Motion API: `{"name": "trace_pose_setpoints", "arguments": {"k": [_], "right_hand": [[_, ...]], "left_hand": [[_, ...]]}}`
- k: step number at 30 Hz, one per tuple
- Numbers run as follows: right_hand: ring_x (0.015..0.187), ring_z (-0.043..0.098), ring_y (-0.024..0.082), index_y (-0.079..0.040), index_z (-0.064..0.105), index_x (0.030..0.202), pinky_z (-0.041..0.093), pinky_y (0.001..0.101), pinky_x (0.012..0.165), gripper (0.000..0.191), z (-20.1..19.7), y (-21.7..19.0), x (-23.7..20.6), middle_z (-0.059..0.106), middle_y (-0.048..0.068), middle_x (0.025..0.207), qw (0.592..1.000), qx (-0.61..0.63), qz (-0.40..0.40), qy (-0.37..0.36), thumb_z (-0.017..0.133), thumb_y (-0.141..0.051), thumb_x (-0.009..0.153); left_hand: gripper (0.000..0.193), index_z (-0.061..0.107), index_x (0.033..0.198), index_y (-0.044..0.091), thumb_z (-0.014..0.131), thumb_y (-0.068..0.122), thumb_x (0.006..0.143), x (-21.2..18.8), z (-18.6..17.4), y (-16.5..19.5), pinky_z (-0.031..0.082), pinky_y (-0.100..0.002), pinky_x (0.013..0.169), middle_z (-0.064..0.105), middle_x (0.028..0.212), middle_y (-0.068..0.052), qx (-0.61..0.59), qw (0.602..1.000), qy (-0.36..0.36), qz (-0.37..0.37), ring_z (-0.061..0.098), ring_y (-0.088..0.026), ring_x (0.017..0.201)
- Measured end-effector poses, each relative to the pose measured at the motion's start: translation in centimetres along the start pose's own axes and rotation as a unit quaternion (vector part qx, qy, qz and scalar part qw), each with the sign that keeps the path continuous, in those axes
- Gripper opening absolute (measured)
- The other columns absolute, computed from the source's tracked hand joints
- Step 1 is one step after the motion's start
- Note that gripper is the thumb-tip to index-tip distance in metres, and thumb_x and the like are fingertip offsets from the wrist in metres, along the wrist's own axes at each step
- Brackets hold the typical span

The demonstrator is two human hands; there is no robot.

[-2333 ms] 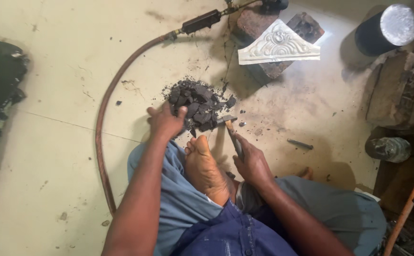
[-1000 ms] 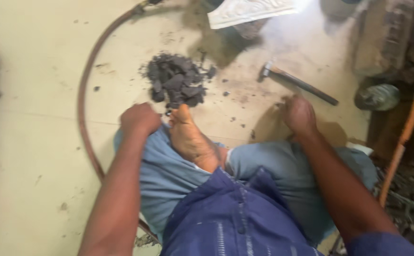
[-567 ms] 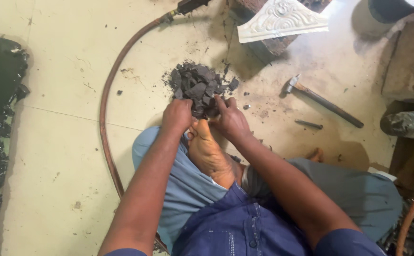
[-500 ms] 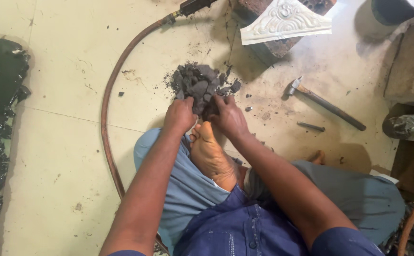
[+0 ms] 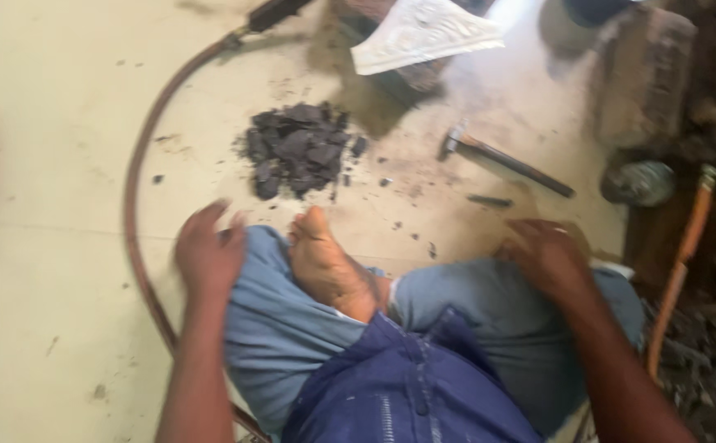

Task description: The person sits on the workshop floor and breaks dark charcoal-like chunks with a hammer on a stone slab. They pick chunks one at a time, strike them into smaller pieces, sweep the broken pieces into a pile by hand, and continue breaking more chunks.

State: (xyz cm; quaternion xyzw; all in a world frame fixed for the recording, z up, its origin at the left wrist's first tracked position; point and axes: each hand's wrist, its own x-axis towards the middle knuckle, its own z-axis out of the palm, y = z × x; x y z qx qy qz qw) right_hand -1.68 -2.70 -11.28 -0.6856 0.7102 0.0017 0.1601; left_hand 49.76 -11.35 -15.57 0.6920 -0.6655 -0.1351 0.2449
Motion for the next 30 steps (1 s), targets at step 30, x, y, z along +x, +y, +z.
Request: {"name": "trace_pose_setpoints", "arguments": {"k": [30], "right_hand": [[0.112, 0.065, 0.037, -0.009, 0.071, 0.126, 0.051, 0.0446, 0.098, 0.04, 2.6, 6.5, 5.2, 0.069, 0.02, 0.121, 0.998, 0.056, 0.018, -0.012, 0.073, -0.023, 0.088]], "left_hand": [[0.083, 0.033, 0.156, -0.008, 0.04, 0.056, 0.105, -27.0, 1.1, -0.3, 0.04, -0.051, 0.111, 0.043, 0.151, -0.036, -0.158, 0.928, 0.018, -0.337, 0.047, -0.048, 0.138]]}}
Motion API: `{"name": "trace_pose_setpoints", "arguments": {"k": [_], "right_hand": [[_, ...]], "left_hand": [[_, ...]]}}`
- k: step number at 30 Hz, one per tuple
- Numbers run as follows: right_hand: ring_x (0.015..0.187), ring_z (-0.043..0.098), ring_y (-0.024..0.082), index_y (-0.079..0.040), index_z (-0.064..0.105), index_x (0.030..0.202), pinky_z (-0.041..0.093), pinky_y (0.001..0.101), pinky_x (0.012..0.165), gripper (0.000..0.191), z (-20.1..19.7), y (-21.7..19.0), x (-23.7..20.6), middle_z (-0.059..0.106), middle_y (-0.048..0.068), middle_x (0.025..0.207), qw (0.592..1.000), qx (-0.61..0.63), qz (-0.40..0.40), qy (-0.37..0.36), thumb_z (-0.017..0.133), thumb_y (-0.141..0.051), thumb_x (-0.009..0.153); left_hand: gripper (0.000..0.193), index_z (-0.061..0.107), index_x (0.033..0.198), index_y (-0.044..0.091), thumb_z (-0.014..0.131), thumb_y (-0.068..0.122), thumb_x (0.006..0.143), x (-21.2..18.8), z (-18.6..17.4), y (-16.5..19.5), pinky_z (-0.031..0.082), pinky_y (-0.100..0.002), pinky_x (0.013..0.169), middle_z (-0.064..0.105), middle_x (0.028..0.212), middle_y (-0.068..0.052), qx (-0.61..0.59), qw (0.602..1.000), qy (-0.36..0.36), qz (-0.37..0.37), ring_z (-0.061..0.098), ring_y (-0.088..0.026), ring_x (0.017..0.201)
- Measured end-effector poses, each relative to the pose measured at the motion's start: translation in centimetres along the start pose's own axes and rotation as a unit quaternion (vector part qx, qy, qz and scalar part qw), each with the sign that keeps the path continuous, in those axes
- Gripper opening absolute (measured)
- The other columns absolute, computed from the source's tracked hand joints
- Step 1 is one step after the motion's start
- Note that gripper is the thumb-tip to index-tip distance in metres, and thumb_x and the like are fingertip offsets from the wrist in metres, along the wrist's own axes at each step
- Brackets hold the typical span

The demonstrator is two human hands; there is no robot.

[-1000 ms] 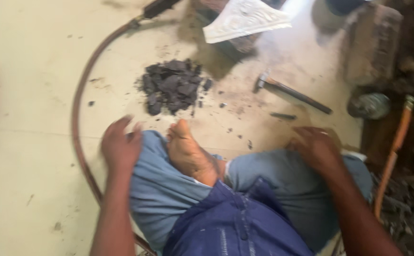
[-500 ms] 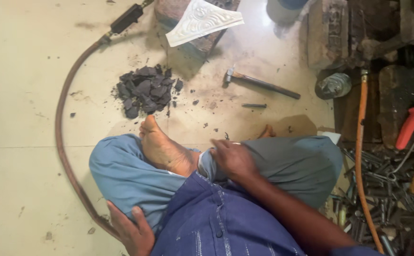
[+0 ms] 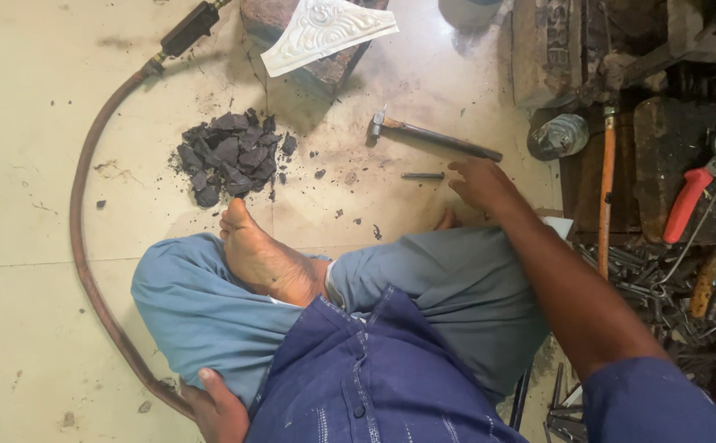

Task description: The person sits on the workshop floor and breaks dark charcoal-like chunks with a hammer on a stone slab. They pick chunks one at a time, strike them into smaller pieces, sweep the broken pieces into a pile by hand, and continue breaking more chunks.

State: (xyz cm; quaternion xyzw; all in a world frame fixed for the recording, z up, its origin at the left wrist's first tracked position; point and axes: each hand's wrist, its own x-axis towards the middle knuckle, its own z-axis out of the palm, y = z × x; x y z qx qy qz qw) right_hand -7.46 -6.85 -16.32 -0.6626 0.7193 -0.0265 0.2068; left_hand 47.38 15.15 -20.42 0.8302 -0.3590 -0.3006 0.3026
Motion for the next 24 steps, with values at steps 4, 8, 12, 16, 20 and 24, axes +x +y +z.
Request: {"name": "trace_pose_setpoints", "arguments": {"k": [4, 8, 12, 16, 20, 24], "right_hand": [[0.103, 0.067, 0.036, -0.01, 0.076, 0.113, 0.054, 0.046, 0.09, 0.029, 1.9, -0.6, 0.1, 0.069, 0.017, 0.108, 0.988, -0.009, -0.085, 0.127, 0.069, -0.012, 0.085], [0.096, 0.066, 0.035, -0.01, 0.074, 0.105, 0.054, 0.0465, 0.083, 0.024, 2.3, -1.8, 1.3, 0.068, 0.012, 0.099, 0.97, -0.048, -0.208, 0.119, 0.066, -0.008, 0.082], [0.092, 0.067, 0.036, -0.01, 0.071, 0.094, 0.055, 0.0471, 0.079, 0.016, 2.0, -2.6, 1.8, 0.068, 0.013, 0.094, 0.975, -0.127, -0.171, 0.063, 0.062, -0.006, 0.082], [0.094, 0.068, 0.037, -0.009, 0.071, 0.092, 0.055, 0.0486, 0.08, 0.012, 2.0, -2.8, 1.7, 0.068, 0.014, 0.095, 0.983, -0.144, -0.106, 0.033, 0.06, -0.008, 0.087], [0.097, 0.069, 0.037, -0.011, 0.073, 0.098, 0.055, 0.049, 0.082, 0.014, 1.5, -2.2, 1.5, 0.069, 0.015, 0.098, 0.99, -0.127, -0.033, 0.046, 0.059, -0.009, 0.092], [0.092, 0.068, 0.037, -0.01, 0.075, 0.1, 0.054, 0.0495, 0.077, 0.021, 1.3, -1.9, 1.3, 0.069, 0.017, 0.097, 0.989, -0.061, -0.064, 0.122, 0.065, -0.014, 0.083]], "left_hand": [[0.075, 0.03, 0.162, -0.008, 0.039, 0.048, 0.114, 2.9, -0.5, 4.7, 0.03, -0.059, 0.123, 0.044, 0.159, -0.034, 0.133, 0.983, 0.037, 0.119, 0.042, -0.05, 0.147], [0.076, 0.026, 0.166, -0.005, 0.043, 0.046, 0.112, 6.3, -0.3, 9.7, 0.037, -0.058, 0.115, 0.044, 0.155, -0.035, 0.191, 0.967, 0.036, 0.165, 0.043, -0.052, 0.141], [0.075, 0.032, 0.165, 0.0, 0.052, 0.047, 0.11, 10.7, 0.3, 13.4, 0.042, -0.058, 0.107, 0.043, 0.147, -0.04, 0.274, 0.941, 0.012, 0.2, 0.048, -0.054, 0.129], [0.07, 0.045, 0.157, 0.005, 0.054, 0.05, 0.105, 14.6, 0.5, 15.5, 0.046, -0.057, 0.101, 0.054, 0.138, -0.035, 0.292, 0.939, -0.028, 0.178, 0.056, -0.051, 0.122], [0.063, 0.058, 0.146, 0.009, 0.054, 0.053, 0.101, 17.8, 0.8, 16.8, 0.047, -0.056, 0.1, 0.065, 0.127, -0.031, 0.331, 0.932, -0.087, 0.119, 0.06, -0.049, 0.118], [0.061, 0.065, 0.14, 0.01, 0.055, 0.056, 0.101, 19.0, 1.1, 16.8, 0.049, -0.054, 0.099, 0.068, 0.126, -0.028, 0.348, 0.927, -0.099, 0.098, 0.063, -0.048, 0.117]]}}
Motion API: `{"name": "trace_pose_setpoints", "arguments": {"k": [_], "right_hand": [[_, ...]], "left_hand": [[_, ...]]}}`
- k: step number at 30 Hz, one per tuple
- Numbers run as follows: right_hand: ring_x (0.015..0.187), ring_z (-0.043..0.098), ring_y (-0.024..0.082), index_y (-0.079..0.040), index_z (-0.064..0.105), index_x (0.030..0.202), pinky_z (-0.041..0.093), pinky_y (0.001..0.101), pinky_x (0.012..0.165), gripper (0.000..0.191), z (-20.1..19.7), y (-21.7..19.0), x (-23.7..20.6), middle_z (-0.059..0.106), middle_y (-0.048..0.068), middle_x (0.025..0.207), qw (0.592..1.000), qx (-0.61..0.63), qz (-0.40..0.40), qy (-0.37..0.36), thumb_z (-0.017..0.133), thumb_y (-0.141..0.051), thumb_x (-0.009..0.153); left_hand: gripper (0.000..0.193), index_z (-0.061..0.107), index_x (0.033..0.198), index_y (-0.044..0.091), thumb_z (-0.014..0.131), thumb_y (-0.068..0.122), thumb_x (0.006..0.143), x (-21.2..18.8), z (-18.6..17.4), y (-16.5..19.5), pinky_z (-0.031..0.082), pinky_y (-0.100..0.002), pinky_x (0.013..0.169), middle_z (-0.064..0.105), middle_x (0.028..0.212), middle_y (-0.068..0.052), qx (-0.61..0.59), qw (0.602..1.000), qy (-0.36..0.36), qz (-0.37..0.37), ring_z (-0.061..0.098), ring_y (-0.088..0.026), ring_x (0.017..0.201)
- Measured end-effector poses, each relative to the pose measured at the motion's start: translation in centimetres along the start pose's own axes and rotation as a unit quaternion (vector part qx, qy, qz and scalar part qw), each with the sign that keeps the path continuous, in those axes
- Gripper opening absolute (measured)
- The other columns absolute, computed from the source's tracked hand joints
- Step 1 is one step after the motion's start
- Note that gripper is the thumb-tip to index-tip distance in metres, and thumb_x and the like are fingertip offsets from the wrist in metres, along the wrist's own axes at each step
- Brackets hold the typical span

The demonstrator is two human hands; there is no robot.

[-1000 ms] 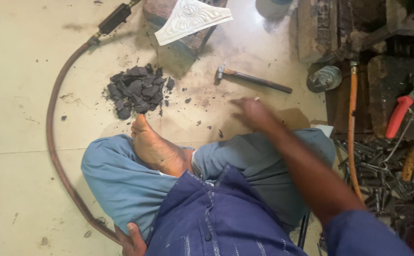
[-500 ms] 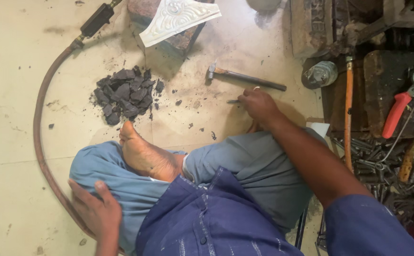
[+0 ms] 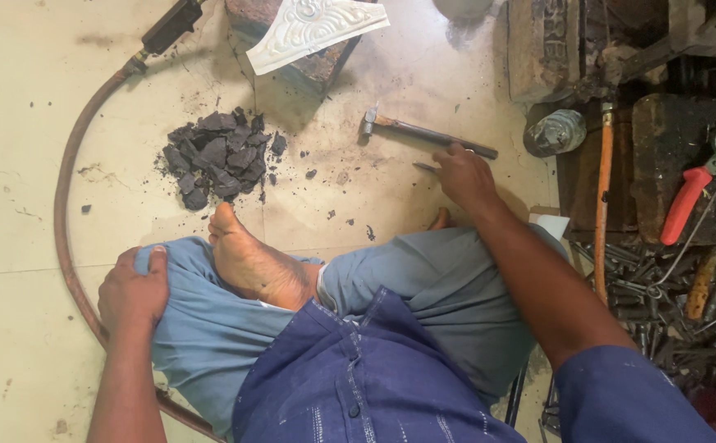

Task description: The person sits on the workshop floor and breaks dark charcoal-like chunks with a hammer on a stone slab. They pick chunks one at a time, strike them into smaller pieces, sweep the broken pieces into a pile by hand, and continue breaking more chunks.

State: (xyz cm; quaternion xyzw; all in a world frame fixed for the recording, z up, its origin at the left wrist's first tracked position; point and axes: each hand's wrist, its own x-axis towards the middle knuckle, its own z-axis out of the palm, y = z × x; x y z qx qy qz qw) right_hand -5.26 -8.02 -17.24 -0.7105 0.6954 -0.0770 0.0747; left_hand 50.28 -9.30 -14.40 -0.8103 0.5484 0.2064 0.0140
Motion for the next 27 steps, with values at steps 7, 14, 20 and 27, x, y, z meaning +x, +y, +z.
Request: {"name": "trace_pose_setpoints", "arguments": {"k": [7, 14, 20, 27], "right_hand": [[0.093, 0.068, 0.033, -0.009, 0.069, 0.082, 0.056, 0.0438, 0.075, 0.007, 1.4, -1.5, 0.1, 0.068, 0.012, 0.098, 0.979, -0.019, -0.2, -0.038, 0.063, -0.011, 0.079], [0.09, 0.068, 0.032, -0.008, 0.064, 0.076, 0.056, 0.044, 0.074, 0.005, 1.1, -1.7, 0.4, 0.065, 0.012, 0.091, 0.977, -0.052, -0.186, -0.088, 0.061, -0.011, 0.079], [0.086, 0.068, 0.035, -0.006, 0.063, 0.079, 0.055, 0.0454, 0.071, 0.005, 0.6, -2.6, 0.2, 0.064, 0.014, 0.088, 0.979, -0.01, -0.194, -0.06, 0.06, -0.009, 0.08], [0.093, 0.067, 0.038, -0.009, 0.076, 0.106, 0.055, 0.0496, 0.082, 0.029, -0.1, -1.3, 0.8, 0.07, 0.017, 0.1, 0.997, -0.003, -0.001, -0.072, 0.063, -0.01, 0.08]], "left_hand": [[0.062, 0.065, 0.141, 0.01, 0.056, 0.056, 0.101, -0.3, 0.2, -0.5, 0.049, -0.054, 0.099, 0.068, 0.126, -0.028, -0.018, 1.0, 0.011, 0.006, 0.063, -0.047, 0.117], [0.063, 0.064, 0.142, 0.011, 0.055, 0.057, 0.101, -0.3, 0.0, -0.2, 0.05, -0.054, 0.099, 0.068, 0.126, -0.028, -0.005, 1.0, -0.003, -0.013, 0.063, -0.048, 0.117], [0.063, 0.064, 0.142, 0.01, 0.055, 0.057, 0.101, -0.3, 0.1, -0.3, 0.049, -0.054, 0.1, 0.068, 0.126, -0.028, -0.005, 1.0, 0.01, 0.008, 0.063, -0.048, 0.117], [0.063, 0.063, 0.143, 0.011, 0.055, 0.056, 0.1, -0.5, 0.0, -0.1, 0.049, -0.055, 0.1, 0.067, 0.128, -0.027, -0.021, 1.0, 0.0, -0.013, 0.062, -0.047, 0.119]]}}
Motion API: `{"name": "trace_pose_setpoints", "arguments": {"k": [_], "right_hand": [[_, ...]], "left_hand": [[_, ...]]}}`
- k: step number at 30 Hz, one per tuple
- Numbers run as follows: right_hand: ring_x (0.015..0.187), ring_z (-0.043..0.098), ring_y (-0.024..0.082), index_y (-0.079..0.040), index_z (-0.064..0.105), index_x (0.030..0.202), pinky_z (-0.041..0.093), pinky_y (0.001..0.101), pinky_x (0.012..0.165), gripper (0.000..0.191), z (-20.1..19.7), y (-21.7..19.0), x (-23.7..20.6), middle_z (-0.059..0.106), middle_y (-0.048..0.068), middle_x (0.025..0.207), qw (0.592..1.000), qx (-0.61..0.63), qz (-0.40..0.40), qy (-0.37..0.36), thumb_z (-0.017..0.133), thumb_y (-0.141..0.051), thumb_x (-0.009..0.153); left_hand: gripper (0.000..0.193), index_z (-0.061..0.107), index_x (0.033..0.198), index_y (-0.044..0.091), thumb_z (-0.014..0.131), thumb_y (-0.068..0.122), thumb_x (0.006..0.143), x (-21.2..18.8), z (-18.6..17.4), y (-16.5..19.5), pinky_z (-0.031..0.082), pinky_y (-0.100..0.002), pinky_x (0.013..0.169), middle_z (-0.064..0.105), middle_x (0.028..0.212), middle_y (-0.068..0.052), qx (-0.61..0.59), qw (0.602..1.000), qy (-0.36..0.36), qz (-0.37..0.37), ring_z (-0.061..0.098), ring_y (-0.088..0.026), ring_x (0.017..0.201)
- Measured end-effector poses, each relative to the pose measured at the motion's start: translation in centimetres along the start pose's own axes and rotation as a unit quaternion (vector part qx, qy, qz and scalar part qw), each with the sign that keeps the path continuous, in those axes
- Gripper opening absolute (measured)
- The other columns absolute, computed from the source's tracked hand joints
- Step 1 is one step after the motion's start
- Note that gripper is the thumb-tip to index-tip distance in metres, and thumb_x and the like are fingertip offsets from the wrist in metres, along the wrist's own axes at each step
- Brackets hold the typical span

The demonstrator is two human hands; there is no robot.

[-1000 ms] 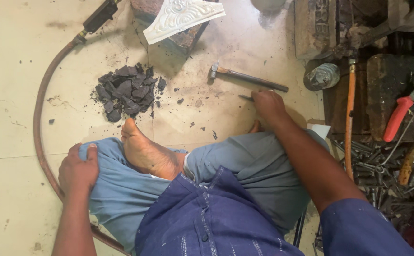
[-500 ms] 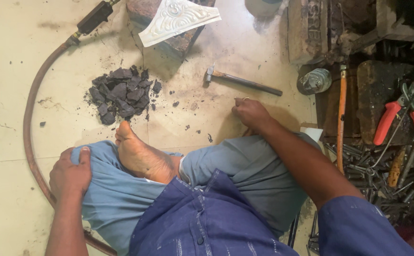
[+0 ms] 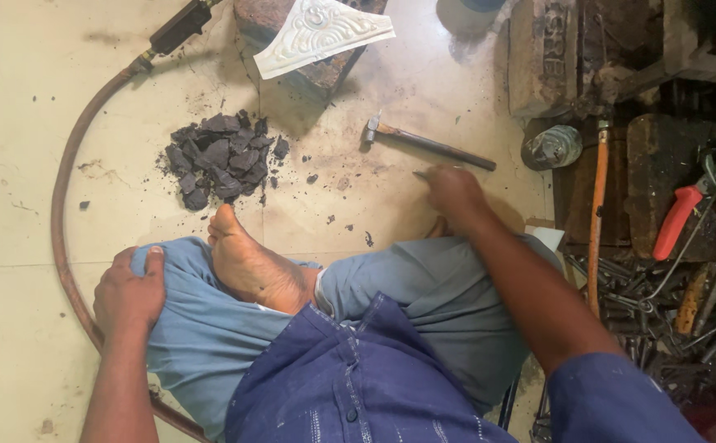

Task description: The person sits on the workshop floor and breaks dark charcoal-like chunks with a hammer on a stone slab. They pick chunks one at a time, strike them into smaller pieces, sweep the broken pieces into a pile by hand, and continue breaking more chunks.

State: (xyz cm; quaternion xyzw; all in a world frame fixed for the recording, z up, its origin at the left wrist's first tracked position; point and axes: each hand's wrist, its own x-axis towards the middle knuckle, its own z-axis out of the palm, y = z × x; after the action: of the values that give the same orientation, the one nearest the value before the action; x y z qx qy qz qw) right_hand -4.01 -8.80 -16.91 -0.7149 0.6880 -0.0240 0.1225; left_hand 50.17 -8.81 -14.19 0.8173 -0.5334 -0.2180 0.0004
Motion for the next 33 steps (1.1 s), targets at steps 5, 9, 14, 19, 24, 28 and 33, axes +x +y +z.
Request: {"name": "trace_pose_setpoints", "arguments": {"k": [5, 9, 14, 19, 24, 28, 33], "right_hand": [[0.105, 0.069, 0.038, -0.017, 0.081, 0.104, 0.055, 0.0475, 0.092, 0.023, -1.1, 3.2, -0.8, 0.074, 0.019, 0.108, 0.968, 0.029, 0.235, -0.082, 0.064, -0.013, 0.089], [0.106, 0.067, 0.039, -0.013, 0.079, 0.104, 0.053, 0.048, 0.093, 0.023, -1.4, 3.8, -1.4, 0.073, 0.021, 0.109, 0.972, 0.058, 0.226, -0.008, 0.066, -0.013, 0.085], [0.103, 0.069, 0.038, -0.01, 0.079, 0.101, 0.054, 0.0457, 0.095, 0.021, -2.1, 2.7, -0.8, 0.073, 0.019, 0.104, 0.986, 0.06, 0.149, 0.036, 0.072, -0.019, 0.083], [0.097, 0.067, 0.04, -0.009, 0.078, 0.096, 0.052, 0.0497, 0.085, 0.023, -0.4, 1.6, -0.3, 0.068, 0.019, 0.096, 0.998, 0.001, 0.054, 0.025, 0.074, -0.016, 0.075], [0.107, 0.068, 0.036, -0.013, 0.077, 0.102, 0.054, 0.0482, 0.093, 0.013, 0.9, 2.4, 0.1, 0.07, 0.014, 0.107, 0.992, -0.079, 0.098, -0.02, 0.068, -0.014, 0.093], [0.11, 0.065, 0.038, -0.012, 0.076, 0.113, 0.052, 0.0496, 0.094, 0.031, -0.2, 3.5, -0.1, 0.069, 0.018, 0.112, 0.982, -0.041, 0.184, -0.007, 0.079, -0.019, 0.083], [0.119, 0.056, 0.046, -0.01, 0.066, 0.131, 0.05, 0.0532, 0.098, 0.069, -1.6, 2.5, 0.0, 0.06, 0.023, 0.128, 0.987, 0.001, 0.133, 0.086, 0.09, -0.021, 0.068]], "left_hand": [[0.064, 0.062, 0.143, 0.009, 0.054, 0.057, 0.101, 0.3, 0.3, -0.5, 0.049, -0.055, 0.1, 0.066, 0.129, -0.03, 0.003, 1.0, 0.004, 0.016, 0.062, -0.047, 0.119], [0.062, 0.061, 0.141, 0.004, 0.054, 0.053, 0.103, -0.5, 1.0, -0.6, 0.05, -0.058, 0.092, 0.063, 0.123, -0.033, 0.022, 0.997, 0.049, 0.056, 0.061, -0.052, 0.111], [0.05, 0.066, 0.139, 0.007, 0.055, 0.044, 0.108, -2.3, 1.9, 0.3, 0.054, -0.057, 0.085, 0.064, 0.126, -0.031, 0.102, 0.984, 0.117, 0.086, 0.063, -0.053, 0.105], [0.048, 0.069, 0.134, 0.013, 0.055, 0.045, 0.102, -0.9, 0.8, 1.4, 0.052, -0.057, 0.089, 0.066, 0.125, -0.025, 0.065, 0.996, 0.053, 0.032, 0.063, -0.049, 0.106], [0.05, 0.069, 0.135, 0.016, 0.054, 0.048, 0.1, 0.1, -0.3, 2.0, 0.051, -0.054, 0.093, 0.067, 0.126, -0.022, 0.047, 0.999, 0.007, 0.011, 0.064, -0.043, 0.113], [0.05, 0.069, 0.135, 0.017, 0.054, 0.048, 0.099, 0.0, -0.3, 2.3, 0.051, -0.054, 0.094, 0.067, 0.127, -0.021, 0.047, 0.999, 0.004, 0.002, 0.064, -0.042, 0.114], [0.049, 0.07, 0.134, 0.017, 0.055, 0.048, 0.099, -0.1, -0.3, 2.2, 0.051, -0.054, 0.095, 0.068, 0.126, -0.021, 0.042, 0.999, 0.019, 0.001, 0.064, -0.042, 0.115]]}}
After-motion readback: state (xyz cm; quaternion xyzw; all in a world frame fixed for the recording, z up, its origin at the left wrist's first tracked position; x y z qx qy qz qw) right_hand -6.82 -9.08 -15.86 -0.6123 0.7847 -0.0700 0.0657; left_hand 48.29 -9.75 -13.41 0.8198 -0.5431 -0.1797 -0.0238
